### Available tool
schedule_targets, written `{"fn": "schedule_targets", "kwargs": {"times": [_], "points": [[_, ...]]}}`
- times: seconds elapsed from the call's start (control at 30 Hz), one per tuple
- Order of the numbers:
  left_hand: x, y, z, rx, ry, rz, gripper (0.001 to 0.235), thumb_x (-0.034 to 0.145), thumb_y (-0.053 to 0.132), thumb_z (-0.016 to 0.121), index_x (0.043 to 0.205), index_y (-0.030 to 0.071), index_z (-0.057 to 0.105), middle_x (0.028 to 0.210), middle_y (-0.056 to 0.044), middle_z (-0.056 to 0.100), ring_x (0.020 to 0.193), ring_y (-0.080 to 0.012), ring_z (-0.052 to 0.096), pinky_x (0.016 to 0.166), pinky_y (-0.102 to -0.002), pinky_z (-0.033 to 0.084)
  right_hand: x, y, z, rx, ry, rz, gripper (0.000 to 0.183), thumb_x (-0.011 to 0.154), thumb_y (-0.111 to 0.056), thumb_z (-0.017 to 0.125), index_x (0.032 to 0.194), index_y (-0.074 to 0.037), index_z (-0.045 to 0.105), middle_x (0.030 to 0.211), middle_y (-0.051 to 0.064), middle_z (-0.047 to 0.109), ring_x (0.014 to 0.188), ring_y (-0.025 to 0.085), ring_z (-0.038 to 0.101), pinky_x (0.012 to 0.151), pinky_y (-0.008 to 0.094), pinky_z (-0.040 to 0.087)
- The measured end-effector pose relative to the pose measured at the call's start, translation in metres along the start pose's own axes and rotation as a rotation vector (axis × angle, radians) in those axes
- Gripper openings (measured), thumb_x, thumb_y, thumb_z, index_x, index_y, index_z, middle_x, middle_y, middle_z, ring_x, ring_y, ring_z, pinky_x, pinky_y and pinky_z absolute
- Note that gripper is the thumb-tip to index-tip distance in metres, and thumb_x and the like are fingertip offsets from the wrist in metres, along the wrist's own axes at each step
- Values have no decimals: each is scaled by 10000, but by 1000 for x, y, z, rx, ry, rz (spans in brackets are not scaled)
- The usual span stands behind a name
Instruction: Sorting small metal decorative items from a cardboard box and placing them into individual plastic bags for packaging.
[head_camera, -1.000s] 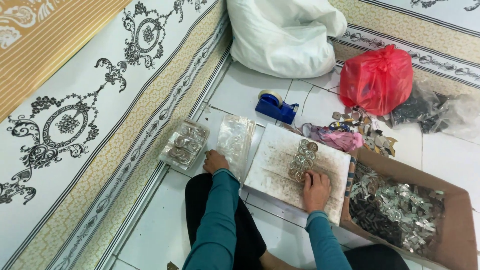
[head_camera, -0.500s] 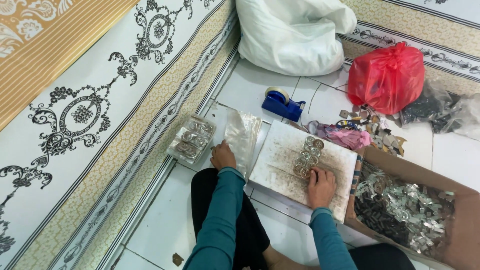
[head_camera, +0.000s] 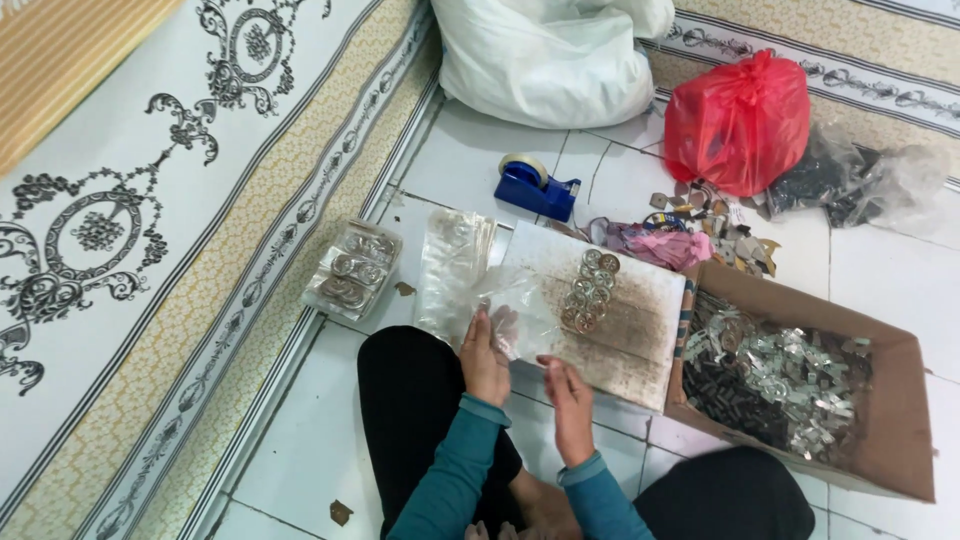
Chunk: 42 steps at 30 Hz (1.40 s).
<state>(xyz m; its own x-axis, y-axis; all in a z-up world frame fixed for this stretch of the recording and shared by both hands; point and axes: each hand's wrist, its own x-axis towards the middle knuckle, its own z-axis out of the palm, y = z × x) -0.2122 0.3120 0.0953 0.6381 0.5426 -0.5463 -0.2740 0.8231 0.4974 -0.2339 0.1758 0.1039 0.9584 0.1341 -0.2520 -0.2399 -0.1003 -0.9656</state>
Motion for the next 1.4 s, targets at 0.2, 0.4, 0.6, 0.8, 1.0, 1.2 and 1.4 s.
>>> {"fn": "schedule_targets", "kwargs": {"times": [0.2,0.4,0.6,0.8,1.0,1.2,1.4], "points": [[-39,-17,8,210,-20,-68,629,884,370,651,1436,73,600,1489,-107,606,1335,-208,576,1086,-299,476,17,34,-7,404,5,50,191,996,-253,689,911,-82,702,749,-9,515,714,123,476,618,279,368],[-22,-16,-15,77,-108,-372,880,829,476,687,1537,26,420,1377,-237,611,1154,-323,663,895,-407,557,-7,29,-33,366,-110,39,246,994,-183,669,780,-75,612,708,26,471,676,158,412,632,321,351],[6,-8,-40,254,-79,-240,516,969,349,646,1428,114,645,704,-7,546,705,-137,606,743,-331,601,-34,35,-89,-52,-408,276,258,965,-203,699,847,17,761,755,91,607,708,186,517,646,336,382],[1,-9,-58,882,-757,-335,429,1010,302,584,1331,38,688,1250,-97,742,1030,-131,703,873,-267,577,-26,-8,-133,-425,-177,343,494,903,-400,643,1322,-152,729,1280,54,728,982,272,672,955,484,562],[-68,43,11,1204,-1257,-443,348,1088,264,538,1359,94,676,1331,-147,690,1186,-242,600,990,-431,540,-23,-71,-136,-157,-257,-160,402,952,-182,688,1322,-26,717,1244,164,732,1137,239,670,1009,385,518],[-84,56,22,1284,-1416,-360,321,1102,243,513,1270,58,715,1191,-207,732,1111,-265,638,986,-456,537,-3,-37,-141,-88,-441,-208,98,921,-69,739,917,25,764,1070,129,734,999,170,599,937,385,509],[-69,40,7,1342,-1006,1,396,1009,203,651,1382,70,655,1254,-164,714,1105,-290,689,951,-408,543,-20,-58,-137,-49,-277,-148,119,898,-51,767,807,23,754,823,91,696,778,137,585,759,302,520]]}}
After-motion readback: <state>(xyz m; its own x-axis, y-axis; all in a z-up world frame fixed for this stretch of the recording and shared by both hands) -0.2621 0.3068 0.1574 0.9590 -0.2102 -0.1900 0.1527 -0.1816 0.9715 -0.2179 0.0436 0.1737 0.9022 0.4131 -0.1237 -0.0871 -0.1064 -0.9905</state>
